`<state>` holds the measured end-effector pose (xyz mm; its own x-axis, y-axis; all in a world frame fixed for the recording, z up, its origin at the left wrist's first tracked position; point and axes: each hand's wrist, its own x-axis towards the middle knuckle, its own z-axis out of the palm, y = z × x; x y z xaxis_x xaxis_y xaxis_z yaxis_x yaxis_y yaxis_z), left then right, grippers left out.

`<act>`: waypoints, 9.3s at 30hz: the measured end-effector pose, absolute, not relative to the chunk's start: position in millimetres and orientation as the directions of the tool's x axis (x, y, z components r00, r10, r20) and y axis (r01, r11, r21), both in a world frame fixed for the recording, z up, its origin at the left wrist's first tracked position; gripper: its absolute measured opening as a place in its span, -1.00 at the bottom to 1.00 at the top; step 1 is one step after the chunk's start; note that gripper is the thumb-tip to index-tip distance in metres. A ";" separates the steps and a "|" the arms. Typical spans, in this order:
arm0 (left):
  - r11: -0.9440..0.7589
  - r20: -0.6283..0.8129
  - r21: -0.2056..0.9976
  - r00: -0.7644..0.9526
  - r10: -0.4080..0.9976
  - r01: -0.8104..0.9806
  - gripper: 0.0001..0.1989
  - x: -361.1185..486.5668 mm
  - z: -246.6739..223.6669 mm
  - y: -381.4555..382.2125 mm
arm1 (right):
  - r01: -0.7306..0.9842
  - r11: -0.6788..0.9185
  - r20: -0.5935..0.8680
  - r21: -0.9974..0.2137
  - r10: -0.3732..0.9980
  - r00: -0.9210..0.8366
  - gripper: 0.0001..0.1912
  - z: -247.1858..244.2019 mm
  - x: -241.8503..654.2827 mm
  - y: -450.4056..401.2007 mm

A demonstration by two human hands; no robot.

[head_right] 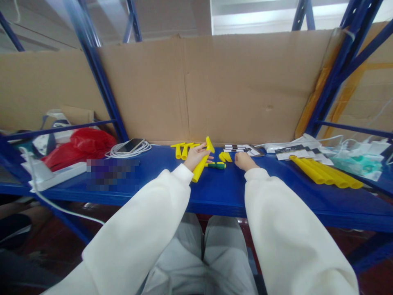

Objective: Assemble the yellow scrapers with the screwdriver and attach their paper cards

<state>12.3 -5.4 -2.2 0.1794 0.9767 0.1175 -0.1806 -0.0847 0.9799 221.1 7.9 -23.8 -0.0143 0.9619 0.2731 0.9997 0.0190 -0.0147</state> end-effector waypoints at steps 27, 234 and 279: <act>-0.065 0.114 0.990 0.451 0.885 -0.121 -0.36 15.4 -16.8 2.4 | 0.303 0.530 0.555 -0.792 0.832 -0.005 -0.56 -21.1 193.9 8.7; -0.029 0.041 0.993 0.104 0.994 -0.114 -0.50 4.0 -3.1 0.1 | -0.162 0.415 0.368 -0.895 0.894 0.256 -0.55 -1.4 209.8 -7.5; -0.039 0.049 0.990 0.068 0.996 -0.134 -0.50 3.3 -6.6 5.6 | -0.244 0.402 0.367 -0.883 0.913 0.177 -0.63 1.1 209.7 -9.8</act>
